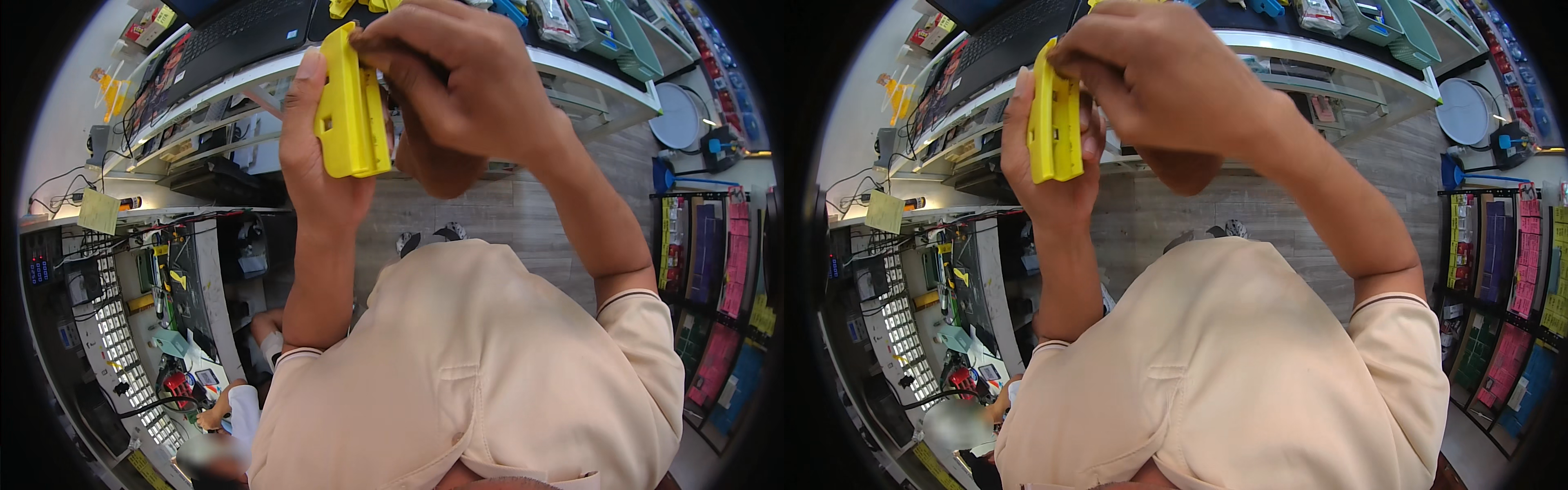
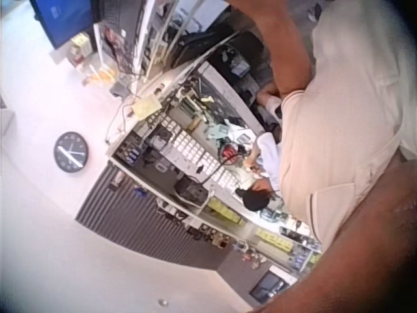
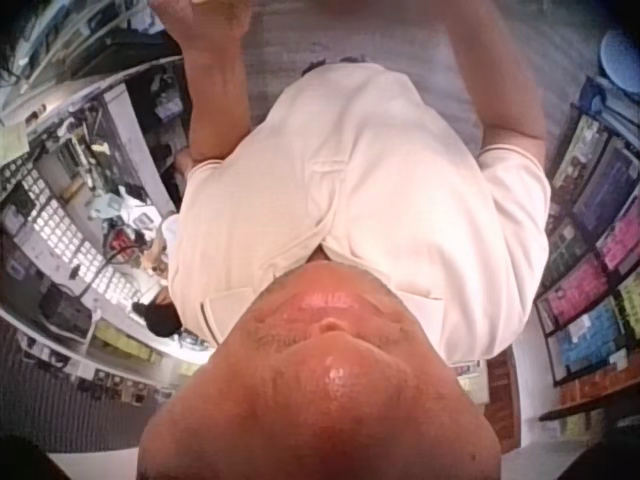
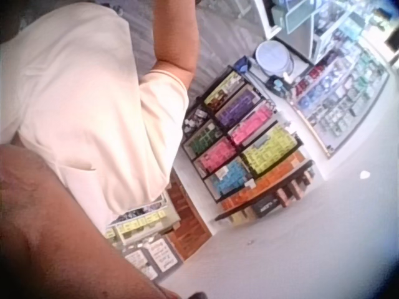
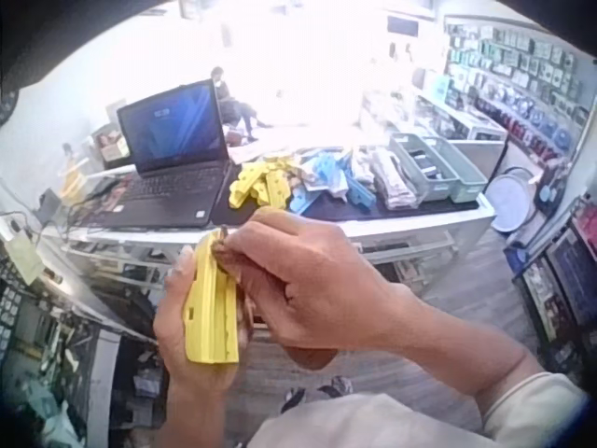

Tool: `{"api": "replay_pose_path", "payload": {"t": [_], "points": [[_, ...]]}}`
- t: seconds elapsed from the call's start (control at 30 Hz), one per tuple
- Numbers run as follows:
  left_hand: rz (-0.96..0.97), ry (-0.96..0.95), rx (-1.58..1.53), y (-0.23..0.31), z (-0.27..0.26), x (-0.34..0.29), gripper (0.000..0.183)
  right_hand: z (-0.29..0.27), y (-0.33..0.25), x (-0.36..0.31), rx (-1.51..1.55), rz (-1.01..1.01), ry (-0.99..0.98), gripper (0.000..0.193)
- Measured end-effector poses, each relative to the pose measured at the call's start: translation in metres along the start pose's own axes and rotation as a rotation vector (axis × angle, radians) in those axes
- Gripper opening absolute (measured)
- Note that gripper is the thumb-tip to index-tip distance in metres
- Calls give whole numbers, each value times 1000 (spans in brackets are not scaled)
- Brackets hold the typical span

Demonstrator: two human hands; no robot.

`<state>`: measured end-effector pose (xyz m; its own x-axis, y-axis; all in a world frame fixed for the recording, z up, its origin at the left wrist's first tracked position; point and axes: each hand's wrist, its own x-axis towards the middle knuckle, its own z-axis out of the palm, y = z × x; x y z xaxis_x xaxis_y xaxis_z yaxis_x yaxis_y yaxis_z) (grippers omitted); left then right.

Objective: The person repeatedly rubs a yellow plastic part with a brown cloth, rotating it to clean multiple surfaces. They place the part on a counter, then pick up a smartphone and a black remote, placing them on a shelf before returning to the counter.

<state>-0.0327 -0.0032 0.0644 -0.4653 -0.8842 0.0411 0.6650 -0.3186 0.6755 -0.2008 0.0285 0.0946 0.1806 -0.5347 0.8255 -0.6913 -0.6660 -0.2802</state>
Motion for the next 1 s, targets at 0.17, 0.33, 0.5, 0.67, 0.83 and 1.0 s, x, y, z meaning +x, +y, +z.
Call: {"api": "replay_pose_path", "payload": {"t": [0.17,0.33,0.5,0.67,0.83,1.0], "points": [[64,154,-26,1,12,-4,40,-3,-21,-5,112,35,-67,13],[25,76,-25,2,5,-7,39,-3,-29,-11,93,82,-77,15],[56,-112,34,1,-4,-8,37,3,-8,-2,17,18,10,14],[38,0,77,-3,-3,-6,45,5,-8,-4,48,17,27,15],[30,75,34,-1,2,-5,46,0,-30,-20,158,90,-54,16],[39,69,14,1,3,-4,47,5,-23,-10,128,46,-7,18]]}}
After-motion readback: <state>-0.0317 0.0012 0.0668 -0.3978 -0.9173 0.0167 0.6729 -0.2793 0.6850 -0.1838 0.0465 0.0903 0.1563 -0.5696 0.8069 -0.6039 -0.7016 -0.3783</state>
